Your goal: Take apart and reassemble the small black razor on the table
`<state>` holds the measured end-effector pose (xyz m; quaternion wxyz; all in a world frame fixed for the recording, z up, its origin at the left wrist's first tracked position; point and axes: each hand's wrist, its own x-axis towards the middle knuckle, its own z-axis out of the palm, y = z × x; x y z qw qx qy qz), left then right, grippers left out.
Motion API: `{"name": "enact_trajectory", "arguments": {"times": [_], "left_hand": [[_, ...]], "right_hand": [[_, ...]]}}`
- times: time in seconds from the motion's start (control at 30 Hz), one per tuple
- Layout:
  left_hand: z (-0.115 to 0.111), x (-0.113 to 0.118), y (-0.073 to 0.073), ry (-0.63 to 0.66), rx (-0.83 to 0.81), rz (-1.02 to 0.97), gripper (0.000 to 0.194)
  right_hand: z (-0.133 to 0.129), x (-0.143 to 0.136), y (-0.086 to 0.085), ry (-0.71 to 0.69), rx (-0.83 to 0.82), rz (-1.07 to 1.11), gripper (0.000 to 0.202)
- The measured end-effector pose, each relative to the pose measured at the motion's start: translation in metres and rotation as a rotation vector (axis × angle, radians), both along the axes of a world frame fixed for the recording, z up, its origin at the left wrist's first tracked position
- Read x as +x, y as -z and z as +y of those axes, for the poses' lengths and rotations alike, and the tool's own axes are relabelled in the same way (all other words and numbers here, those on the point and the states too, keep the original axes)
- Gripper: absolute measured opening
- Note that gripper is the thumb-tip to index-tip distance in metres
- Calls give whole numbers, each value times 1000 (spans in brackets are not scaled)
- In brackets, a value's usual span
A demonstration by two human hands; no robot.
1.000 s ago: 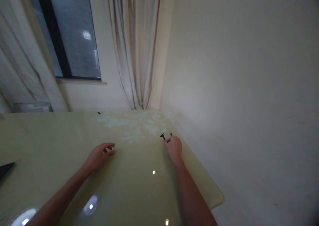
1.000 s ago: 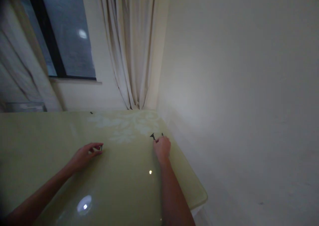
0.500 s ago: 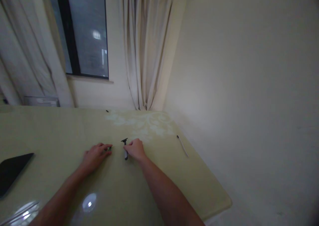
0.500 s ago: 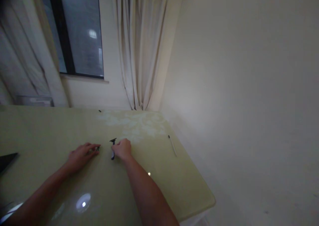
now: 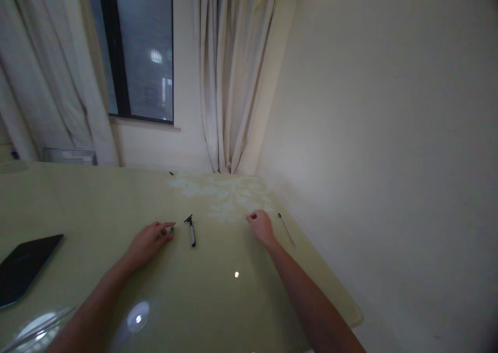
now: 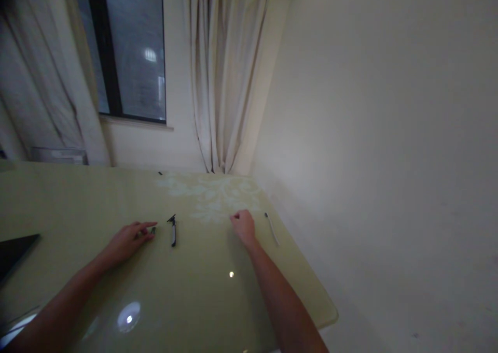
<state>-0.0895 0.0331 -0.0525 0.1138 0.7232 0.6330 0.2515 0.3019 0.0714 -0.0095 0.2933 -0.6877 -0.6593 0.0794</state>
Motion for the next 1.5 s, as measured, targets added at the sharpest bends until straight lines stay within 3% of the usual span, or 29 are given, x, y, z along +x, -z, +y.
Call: {"name": "enact_trajectory", "arguments": {"times": [0.13,0.2,0.27,0.4,0.63,0.73,0.8,0.97,1.2,1.3,1.4,1.5], "left_hand": [[-15,32,-18,-106,6,-39,48],[-23,57,-26,-158,-64,-14,55],[-28,79,-29,-179,-108,63,56],[-29,97,-25,-184,-69,215,43],[-29,80,-22,-215,-68,281,30],[-28,64,-22,-273,-28,330,34],[-26,50,-20,-284,-15,322,36],[-20,30,-15,-201,26,220,34],[-29,51,-22,-132,-9,224,26],[-32,53,-25,-111,-37,171,32],[-29,40,-25,-174,-40,87,42],[-25,23,-24,-293,40,132,43]], "right_hand": [[-19,104,9,212,52,-190,29],[-27,128,17,240,17,-198,34],[-29,134,22,210,-11,-152,27],[-27,96,23,113,1,-24,21],[-35,-73,24,-264,30,108,25],[-40,-131,22,-305,4,97,27],[-43,-151,21,-295,-17,82,30],[-48,-161,27,-332,-46,103,32],[-53,-161,36,-436,0,68,30],[-53,-162,37,-466,9,51,31],[-55,-161,35,-483,7,49,35],[-56,-159,32,-488,4,60,36]]}}
